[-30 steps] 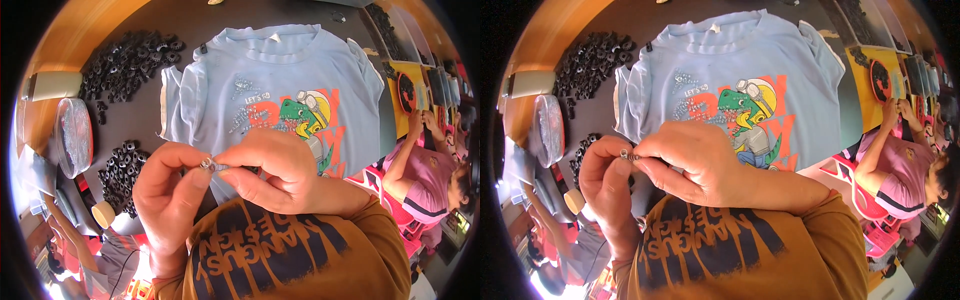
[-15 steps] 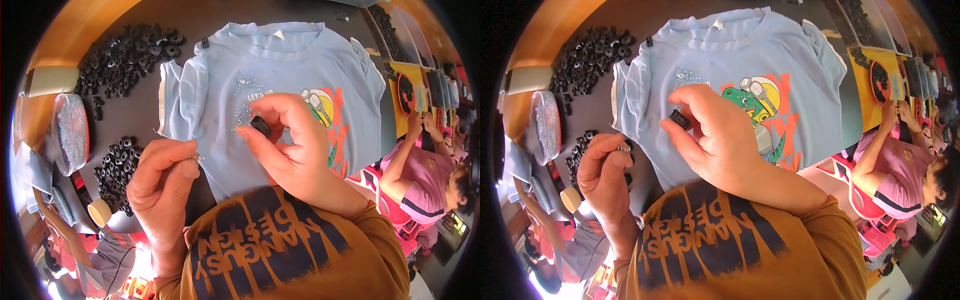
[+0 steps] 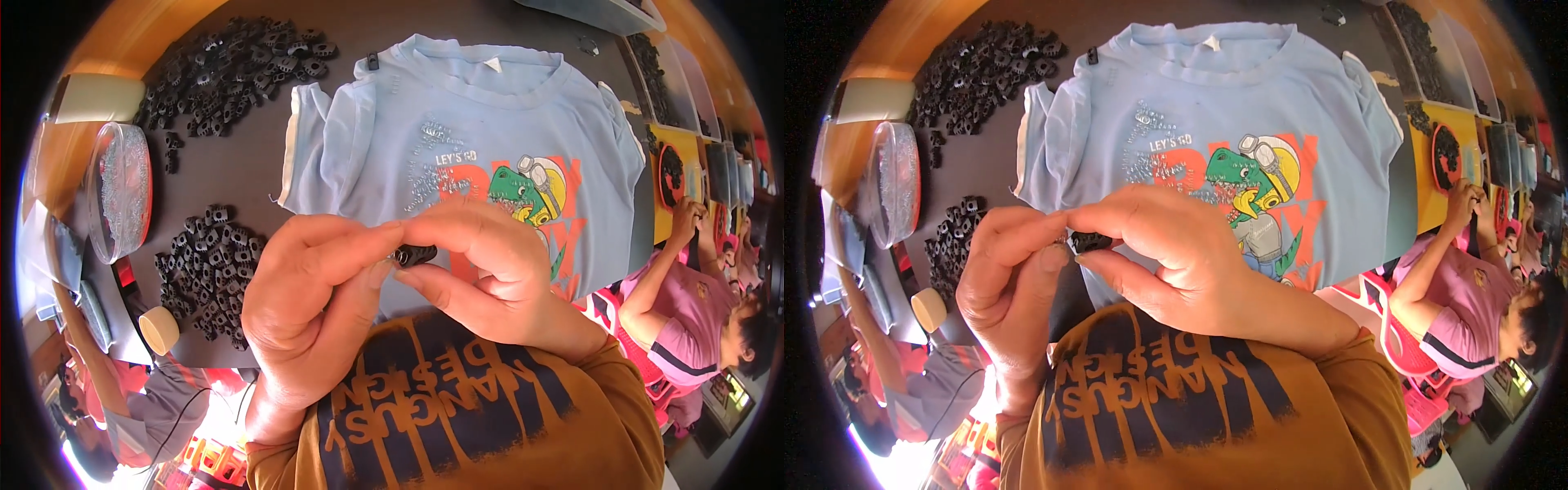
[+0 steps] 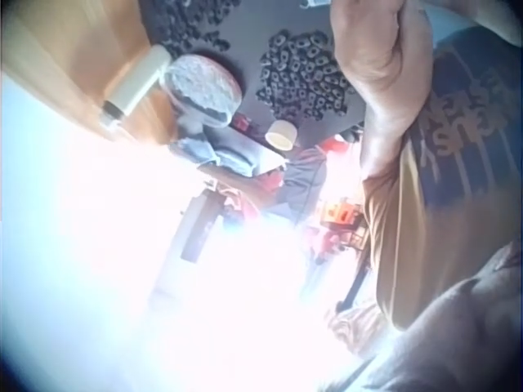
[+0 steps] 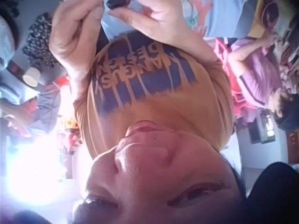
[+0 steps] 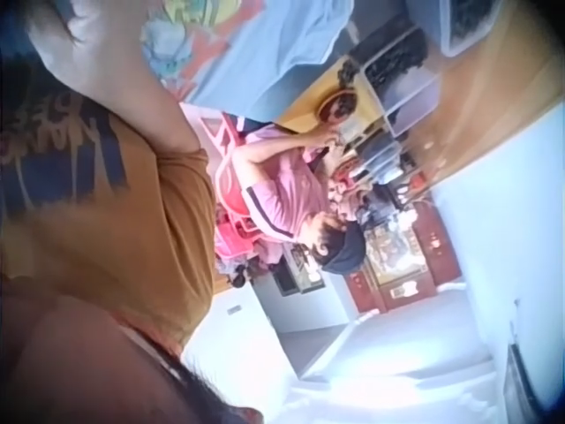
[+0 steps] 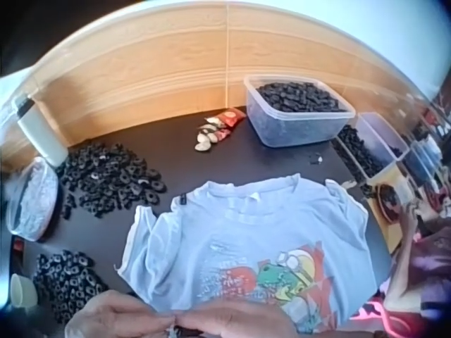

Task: Assembling small plastic cord locks by inserting springs into the plastic housings at a workbench.

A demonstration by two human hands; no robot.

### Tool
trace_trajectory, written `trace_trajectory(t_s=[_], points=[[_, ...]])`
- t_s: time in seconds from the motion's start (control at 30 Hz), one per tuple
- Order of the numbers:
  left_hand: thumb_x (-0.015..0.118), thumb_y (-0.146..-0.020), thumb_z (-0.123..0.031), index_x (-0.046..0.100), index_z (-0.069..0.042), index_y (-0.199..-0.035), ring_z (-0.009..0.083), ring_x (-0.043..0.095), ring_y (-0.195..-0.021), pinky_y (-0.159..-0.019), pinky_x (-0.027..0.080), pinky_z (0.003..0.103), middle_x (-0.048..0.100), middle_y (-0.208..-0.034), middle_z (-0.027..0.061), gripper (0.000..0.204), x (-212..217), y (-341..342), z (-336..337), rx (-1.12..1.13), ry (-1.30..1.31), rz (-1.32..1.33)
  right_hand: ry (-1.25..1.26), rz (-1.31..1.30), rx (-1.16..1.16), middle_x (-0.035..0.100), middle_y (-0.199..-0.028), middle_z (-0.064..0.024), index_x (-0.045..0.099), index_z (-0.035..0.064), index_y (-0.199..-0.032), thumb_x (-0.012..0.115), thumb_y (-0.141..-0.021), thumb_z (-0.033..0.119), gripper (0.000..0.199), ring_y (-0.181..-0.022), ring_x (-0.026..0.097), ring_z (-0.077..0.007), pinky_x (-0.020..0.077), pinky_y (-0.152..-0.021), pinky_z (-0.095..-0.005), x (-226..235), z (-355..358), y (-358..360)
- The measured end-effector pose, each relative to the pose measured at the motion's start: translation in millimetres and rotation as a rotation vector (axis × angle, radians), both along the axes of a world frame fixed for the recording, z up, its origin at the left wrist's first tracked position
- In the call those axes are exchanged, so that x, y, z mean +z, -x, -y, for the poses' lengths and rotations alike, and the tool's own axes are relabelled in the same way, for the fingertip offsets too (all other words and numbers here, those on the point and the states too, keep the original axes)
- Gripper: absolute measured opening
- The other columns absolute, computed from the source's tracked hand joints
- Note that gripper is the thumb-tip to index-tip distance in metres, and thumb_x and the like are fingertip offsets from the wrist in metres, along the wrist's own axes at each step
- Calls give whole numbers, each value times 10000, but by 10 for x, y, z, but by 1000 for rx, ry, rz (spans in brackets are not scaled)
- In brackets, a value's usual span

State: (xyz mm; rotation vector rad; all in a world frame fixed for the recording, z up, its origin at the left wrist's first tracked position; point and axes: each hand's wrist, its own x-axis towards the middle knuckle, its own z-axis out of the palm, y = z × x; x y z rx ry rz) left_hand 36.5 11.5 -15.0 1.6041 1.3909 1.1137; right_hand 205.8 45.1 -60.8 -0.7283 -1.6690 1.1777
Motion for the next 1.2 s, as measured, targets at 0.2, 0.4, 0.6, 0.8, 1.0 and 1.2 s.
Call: trace_trajectory(t_s=[0.2, 0.4, 0.6, 0.8, 1.0, 1.2], points=[[652, -714, 106, 662, -8, -972, 215, 612, -705, -611, 477, 281, 632, -850, 110, 283, -13, 62, -8, -28, -100, -105, 93, -5, 38, 657, -917, -104, 613, 17, -1065, 703, -743, -37, 339, -763, 657, -227, 504, -655, -295, 44, 49, 19], [691, -674, 71, 644, -27, -932, 260, 613, -711, -629, 472, 331, 634, -814, 88, 280, -65, 82, -11, -72, -191, -129, 204, 1, 37, 673, -932, -111, 618, -7, -1012, 698, -739, -61, 290, -834, 671, -215, 516, -723, -288, 68, 95, 14], [681, -654, 90, 660, -5, -962, 227, 579, -743, -611, 464, 301, 610, -924, 115, 324, -98, 163, 61, -164, -268, -201, 240, 55, 57, 680, -932, -121, 628, -8, -986, 685, -725, -83, 278, -837, 669, -216, 511, -725, -283, 87, 123, 26], [654, -671, 38, 659, 9, -997, 285, 595, -803, -719, 481, 364, 641, -890, 116, 327, 42, 648, -101, -73, -288, -504, 296, -60, 117, 674, -980, -142, 602, -22, -998, 651, -753, -105, 263, -852, 661, -217, 515, -731, -283, 38, 105, 44], [566, -823, -53, 646, -55, -996, 295, 607, -855, -737, 476, 376, 625, -934, 100, 191, -215, 1681, -759, 310, -202, -906, 225, -68, 128, 669, -965, -138, 595, -10, -1003, 673, -743, -106, 288, -855, 652, -213, 515, -742, -289, 29, 77, 52], [555, -837, -129, 659, -110, -988, 267, 575, -930, -818, 425, 411, 601, -940, 79, 184, -470, 1920, -967, 263, -142, -1381, 230, -23, 205, 623, -1005, -143, 567, 20, -1036, 635, -769, -135, 316, -925, 617, -209, 509, -735, -289, 56, 74, -6]])
